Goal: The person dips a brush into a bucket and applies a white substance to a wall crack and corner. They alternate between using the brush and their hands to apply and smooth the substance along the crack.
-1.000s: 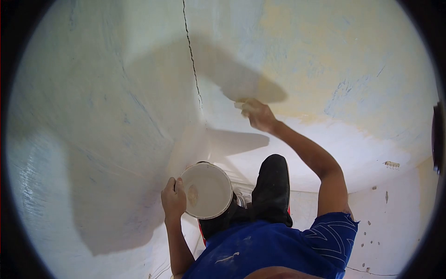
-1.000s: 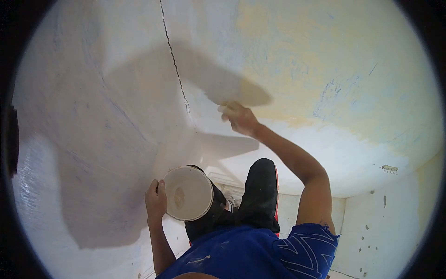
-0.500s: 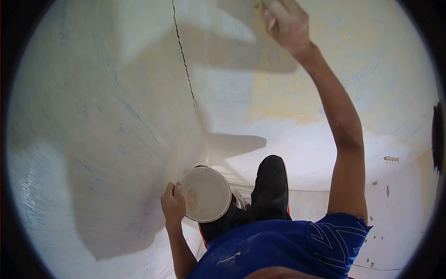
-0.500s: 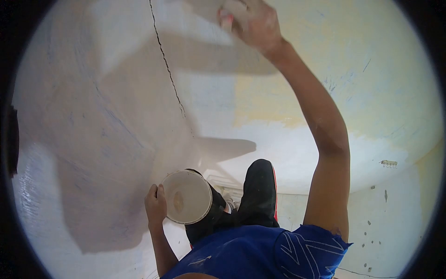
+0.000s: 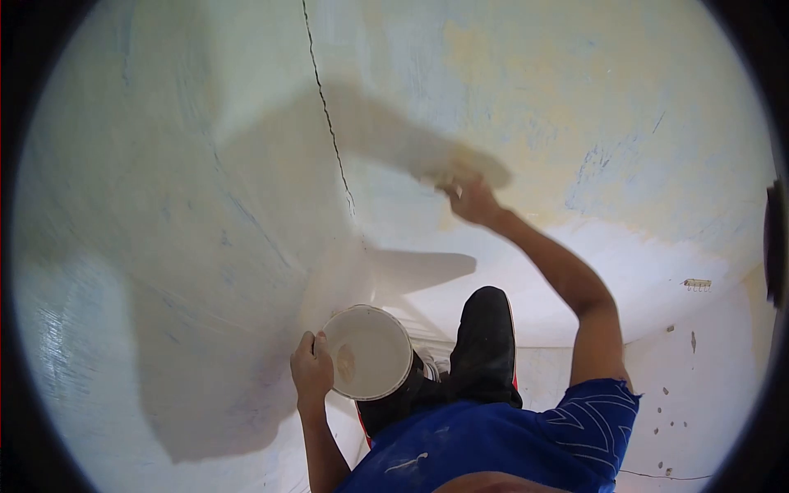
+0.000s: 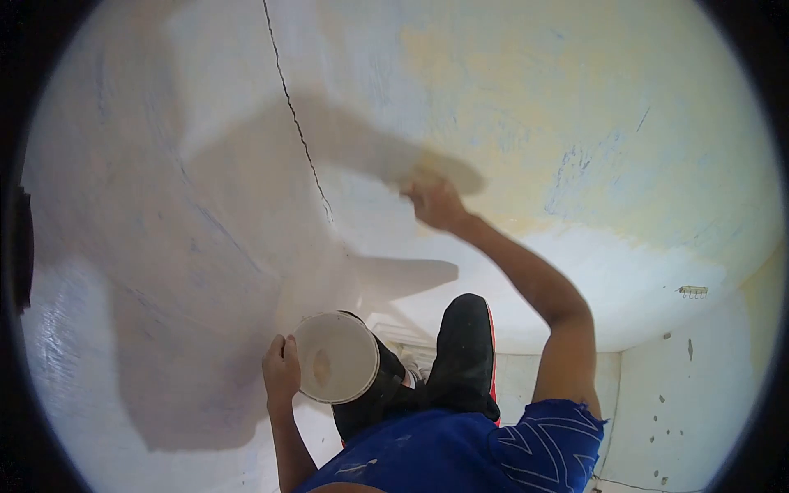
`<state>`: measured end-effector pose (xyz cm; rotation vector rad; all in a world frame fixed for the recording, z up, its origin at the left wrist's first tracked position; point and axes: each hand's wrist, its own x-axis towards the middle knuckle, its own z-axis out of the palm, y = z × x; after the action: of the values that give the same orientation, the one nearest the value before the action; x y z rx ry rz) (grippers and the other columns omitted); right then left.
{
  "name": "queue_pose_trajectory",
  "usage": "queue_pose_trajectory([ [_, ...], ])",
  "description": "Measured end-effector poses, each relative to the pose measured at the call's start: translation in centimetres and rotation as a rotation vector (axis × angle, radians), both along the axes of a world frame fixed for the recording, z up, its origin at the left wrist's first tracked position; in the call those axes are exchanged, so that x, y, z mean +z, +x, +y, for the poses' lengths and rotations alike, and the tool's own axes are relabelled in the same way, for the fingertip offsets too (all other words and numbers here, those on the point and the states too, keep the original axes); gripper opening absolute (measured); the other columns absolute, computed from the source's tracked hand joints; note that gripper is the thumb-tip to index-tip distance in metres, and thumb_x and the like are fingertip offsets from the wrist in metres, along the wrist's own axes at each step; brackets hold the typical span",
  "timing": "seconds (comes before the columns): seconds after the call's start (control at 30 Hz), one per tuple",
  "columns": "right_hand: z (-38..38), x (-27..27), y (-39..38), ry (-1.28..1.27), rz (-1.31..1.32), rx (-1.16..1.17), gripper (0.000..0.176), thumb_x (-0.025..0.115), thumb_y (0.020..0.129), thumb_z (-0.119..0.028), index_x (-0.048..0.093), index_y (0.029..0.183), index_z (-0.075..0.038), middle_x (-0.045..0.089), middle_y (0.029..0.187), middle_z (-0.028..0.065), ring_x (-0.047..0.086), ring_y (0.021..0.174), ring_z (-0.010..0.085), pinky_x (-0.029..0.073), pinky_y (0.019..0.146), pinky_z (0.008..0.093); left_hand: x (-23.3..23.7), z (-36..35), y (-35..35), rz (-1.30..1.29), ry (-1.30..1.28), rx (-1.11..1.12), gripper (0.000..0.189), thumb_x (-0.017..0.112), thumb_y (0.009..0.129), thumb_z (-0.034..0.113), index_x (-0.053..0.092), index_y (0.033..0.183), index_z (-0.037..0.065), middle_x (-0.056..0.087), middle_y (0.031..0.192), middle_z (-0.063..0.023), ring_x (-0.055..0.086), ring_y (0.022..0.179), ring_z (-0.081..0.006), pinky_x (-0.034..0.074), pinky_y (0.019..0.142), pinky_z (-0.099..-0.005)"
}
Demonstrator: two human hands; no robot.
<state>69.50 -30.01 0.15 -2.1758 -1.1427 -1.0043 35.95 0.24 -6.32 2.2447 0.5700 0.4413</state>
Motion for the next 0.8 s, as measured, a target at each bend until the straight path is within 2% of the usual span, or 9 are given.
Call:
queue_pose_trajectory([
  [0.07,0.2,11.1,-0.5,0.098,0.421,-0.181,0.020,0.070,0.096,-0.021,0.066,0.110,-0.007,0.067,0.093,0.0165,0.065,0.088,0.0337,0.054,0.081,0.0450,0.2,-0.1,0.0,-0.008,-0.002,0.002,0.037,0.055,0.104,0.025,0.051,0.080,-0.003,0.049,0.065,-0.0252,0.045,0.057,-0.0368,0.038,0.059,-0.0471],
  [0.13,-0.9,20.4,0.5,0.098,0.279,-0.038,0.024,0.070,0.098,-0.022,0.061,0.110,-0.003,0.068,0.097,0.0212,0.065,0.085,0.0344,0.052,0.076,0.0446,0.2,-0.1,-0.1,-0.002,-0.003,0.000,0.037,0.055,0.103,0.025,0.051,0.079,-0.003,0.050,0.065,-0.0250,0.045,0.056,-0.0367,0.038,0.059,-0.0473],
  [0.2,0.6,27.9,-0.4,0.008,-0.041,-0.194,0.017,0.071,0.085,-0.008,0.067,0.101,-0.005,0.073,0.099,0.0148,0.071,0.089,0.0232,0.057,0.076,0.0364,0.1,-0.1,-0.1,-0.014,-0.008,0.002,0.037,0.056,0.103,0.025,0.051,0.079,-0.003,0.050,0.065,-0.0249,0.046,0.056,-0.0369,0.039,0.059,-0.0475],
  [0.27,1.5,34.3,-1.8,0.004,0.034,-0.091,0.012,0.063,0.099,-0.005,0.057,0.108,-0.001,0.065,0.102,0.0132,0.067,0.091,0.0259,0.057,0.081,0.0407,0.0,-0.4,-0.1,-0.030,-0.018,0.011,0.037,0.056,0.103,0.025,0.051,0.078,-0.003,0.050,0.064,-0.0247,0.046,0.056,-0.0370,0.039,0.059,-0.0477],
  [0.33,2.1,36.9,-1.1,0.034,-0.163,-0.099,0.011,0.063,0.098,-0.003,0.056,0.107,-0.001,0.064,0.100,0.0130,0.066,0.091,0.0248,0.056,0.081,0.0397,0.3,-0.5,-0.1,-0.007,-0.015,0.020,0.038,0.056,0.103,0.025,0.050,0.078,-0.003,0.051,0.064,-0.0246,0.047,0.056,-0.0375,0.039,0.059,-0.0482],
  [0.5,0.9,34.2,1.0,-0.016,-0.791,-0.075,0.013,0.065,0.097,-0.001,0.055,0.105,-0.001,0.062,0.095,0.0135,0.065,0.087,0.0247,0.054,0.078,0.0382,0.4,-0.3,-0.3,-0.010,-0.016,0.026,0.038,0.056,0.102,0.024,0.050,0.077,-0.003,0.050,0.063,-0.0242,0.046,0.055,-0.0366,0.039,0.058,-0.0480],
  [0.57,0.0,28.2,2.5,-0.187,-0.900,-0.047,0.028,0.078,0.076,-0.011,0.068,0.101,-0.008,0.072,0.114,0.0111,0.071,0.095,0.0277,0.060,0.081,0.0378,0.2,-0.1,-0.3,-0.022,-0.011,0.023,0.037,0.056,0.102,0.024,0.050,0.077,-0.003,0.050,0.063,-0.0241,0.045,0.055,-0.0361,0.039,0.058,-0.0479],
  [0.63,0.0,21.5,3.3,-0.234,-0.876,-0.077,0.030,0.080,0.071,-0.017,0.067,0.097,-0.012,0.068,0.122,0.0087,0.070,0.100,0.0300,0.062,0.083,0.0392,0.2,0.0,-0.3,-0.015,-0.007,0.014,0.038,0.056,0.103,0.024,0.050,0.077,-0.003,0.050,0.063,-0.0241,0.045,0.055,-0.0361,0.039,0.058,-0.0479],
  [0.8,1.7,11.3,-0.8,-0.210,-0.549,0.161,0.021,0.080,0.074,-0.008,0.066,0.090,-0.010,0.065,0.100,0.0083,0.070,0.094,0.0264,0.061,0.080,0.0382,0.1,-0.1,-0.4,-0.011,-0.017,0.012,0.038,0.056,0.103,0.024,0.050,0.077,-0.003,0.050,0.063,-0.0239,0.044,0.055,-0.0359,0.038,0.058,-0.0479],
])
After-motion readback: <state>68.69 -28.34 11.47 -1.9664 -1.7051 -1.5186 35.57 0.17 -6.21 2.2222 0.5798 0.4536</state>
